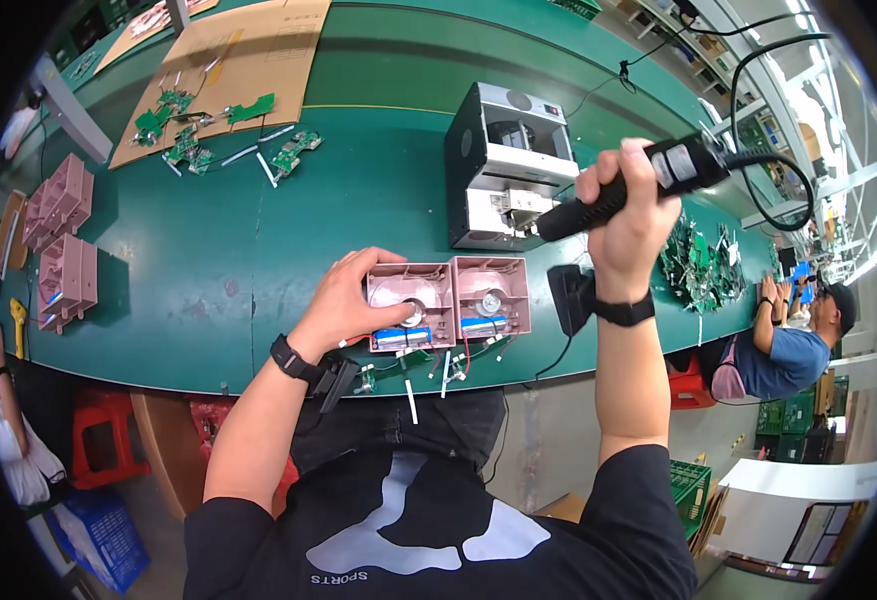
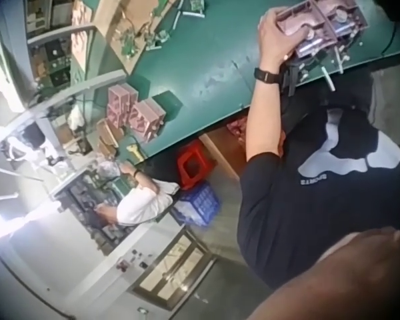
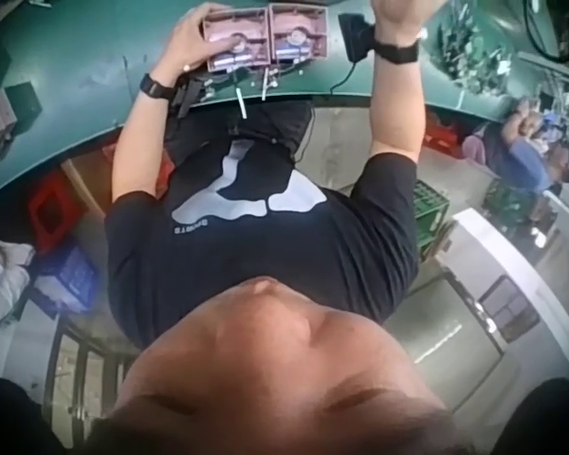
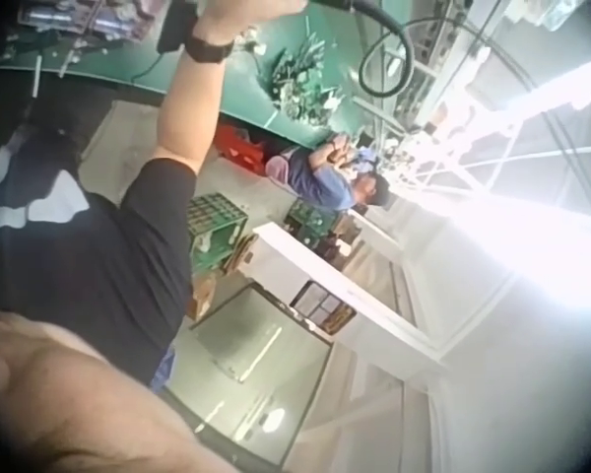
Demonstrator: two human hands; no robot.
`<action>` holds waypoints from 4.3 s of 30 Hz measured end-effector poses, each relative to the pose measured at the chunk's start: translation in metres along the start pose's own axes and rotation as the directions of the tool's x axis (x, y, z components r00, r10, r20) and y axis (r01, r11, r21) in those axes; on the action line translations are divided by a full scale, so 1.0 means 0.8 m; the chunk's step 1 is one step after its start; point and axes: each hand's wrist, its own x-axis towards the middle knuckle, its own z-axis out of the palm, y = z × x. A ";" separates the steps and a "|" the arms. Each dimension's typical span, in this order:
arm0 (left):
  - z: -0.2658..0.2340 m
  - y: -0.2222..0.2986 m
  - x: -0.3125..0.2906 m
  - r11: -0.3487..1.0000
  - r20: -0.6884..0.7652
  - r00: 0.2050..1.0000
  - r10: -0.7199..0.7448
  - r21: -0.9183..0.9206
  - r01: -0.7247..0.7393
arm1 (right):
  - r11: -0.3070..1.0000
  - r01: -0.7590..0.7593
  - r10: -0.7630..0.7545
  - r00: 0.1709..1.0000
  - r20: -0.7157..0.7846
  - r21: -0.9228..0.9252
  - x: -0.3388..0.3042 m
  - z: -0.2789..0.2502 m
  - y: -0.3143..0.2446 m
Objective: The person picks up a circuit board and places it into a pink plastic housing, then fits a motor into the same housing. They use a power screwdriver to drive screws into the motor and circuit board to secure them.
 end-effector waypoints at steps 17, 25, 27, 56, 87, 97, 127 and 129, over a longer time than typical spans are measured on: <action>0.000 0.001 0.003 0.999 0.031 0.999 -0.012 -0.040 0.013 | 0.998 -0.063 0.062 0.984 0.166 -0.002 -0.112 0.017 0.011; -0.004 0.006 0.004 1.000 0.042 0.999 -0.028 -0.012 0.028 | 0.998 -0.055 0.058 0.985 0.160 -0.021 -0.112 0.016 0.023; -0.005 0.008 0.004 0.999 0.039 0.999 -0.029 0.029 0.028 | 0.998 -0.059 0.062 0.985 0.161 -0.024 -0.113 0.016 0.026; 0.002 -0.003 0.000 1.000 0.015 1.000 0.012 -0.014 -0.012 | 0.990 -0.073 0.050 0.983 0.178 0.124 -0.086 0.034 -0.014; 0.005 -0.001 -0.011 0.925 -0.087 0.938 0.337 -0.158 -0.347 | 0.980 0.009 -0.057 0.969 0.239 0.197 -0.125 0.079 -0.019; 0.002 0.007 -0.011 0.927 -0.129 0.941 0.312 -0.178 -0.331 | 0.990 0.018 -0.054 0.966 0.254 0.140 -0.126 0.073 -0.036; 0.012 0.004 -0.008 0.979 -0.073 0.984 0.163 -0.113 -0.170 | 0.996 -0.055 0.037 0.976 0.216 0.075 -0.144 0.072 0.028; 0.011 0.006 -0.011 0.979 -0.067 0.985 0.160 -0.116 -0.167 | 0.996 -0.078 0.067 0.972 0.224 0.041 -0.144 0.076 0.028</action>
